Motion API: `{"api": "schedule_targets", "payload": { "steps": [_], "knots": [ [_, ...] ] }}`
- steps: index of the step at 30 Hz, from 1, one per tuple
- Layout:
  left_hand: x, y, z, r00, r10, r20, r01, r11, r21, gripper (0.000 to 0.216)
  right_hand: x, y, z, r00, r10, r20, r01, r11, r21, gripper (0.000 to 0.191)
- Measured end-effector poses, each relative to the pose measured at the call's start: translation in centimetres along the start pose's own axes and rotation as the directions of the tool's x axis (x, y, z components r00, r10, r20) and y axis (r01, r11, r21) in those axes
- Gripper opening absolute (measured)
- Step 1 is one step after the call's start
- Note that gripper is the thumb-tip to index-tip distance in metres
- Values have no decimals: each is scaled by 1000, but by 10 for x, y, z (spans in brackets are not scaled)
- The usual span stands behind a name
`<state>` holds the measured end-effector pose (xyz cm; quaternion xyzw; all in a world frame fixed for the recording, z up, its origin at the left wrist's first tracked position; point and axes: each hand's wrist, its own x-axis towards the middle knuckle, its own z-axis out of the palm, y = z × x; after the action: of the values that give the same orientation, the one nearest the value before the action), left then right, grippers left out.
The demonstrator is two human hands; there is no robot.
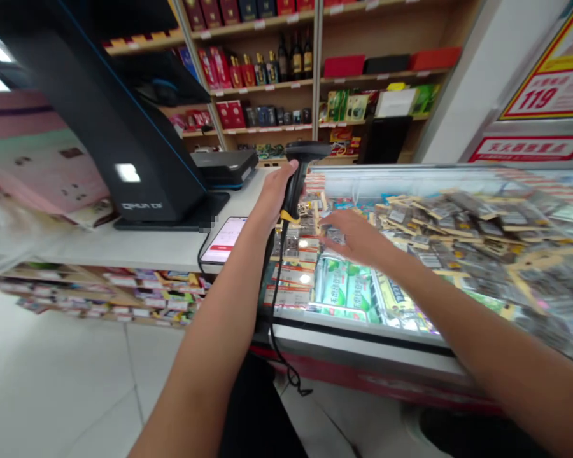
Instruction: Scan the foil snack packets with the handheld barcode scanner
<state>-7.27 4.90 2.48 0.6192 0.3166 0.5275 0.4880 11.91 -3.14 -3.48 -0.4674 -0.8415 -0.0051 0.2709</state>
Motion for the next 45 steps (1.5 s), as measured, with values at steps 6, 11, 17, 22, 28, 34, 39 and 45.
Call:
{"api": "schedule_targets", "payload": {
  "steps": [6, 11, 17, 22, 28, 34, 39, 45],
  "knots": [
    [4, -5, -3, 998, -43, -55, 40, 998, -54, 48, 27, -38, 65, 994, 98, 37, -98, 995, -7, 64],
    [3, -6, -3, 996, -73, -58, 71, 997, -28, 46, 42, -32, 70, 974, 228, -19, -228, 974, 6, 55],
    [1, -10, 1, 999, -49, -2, 49, 999, -17, 42, 30, -4, 39, 915, 392, -100, -330, 866, 376, 41],
    [-7, -3, 8, 978, -100, 183, 105, 994, -19, 43, 28, 44, 6, 739, 651, -176, -478, 689, 545, 39],
    [-11, 1, 9, 802, -221, 555, 169, 975, 145, 53, 28, 85, -20, 581, 770, -264, -432, 566, 702, 46],
    [-10, -2, 5, 765, -173, 620, 83, 982, 171, 57, 24, 90, -33, 573, 777, -260, -405, 544, 735, 47],
    [-10, -4, 2, 737, -183, 651, 60, 977, 207, 52, 24, 83, -35, 562, 785, -260, -436, 548, 714, 43],
    [-10, -5, 6, 795, -155, 586, 71, 984, 164, 53, 22, 97, -49, 598, 710, -372, -420, 673, 609, 43]
  ]
}}
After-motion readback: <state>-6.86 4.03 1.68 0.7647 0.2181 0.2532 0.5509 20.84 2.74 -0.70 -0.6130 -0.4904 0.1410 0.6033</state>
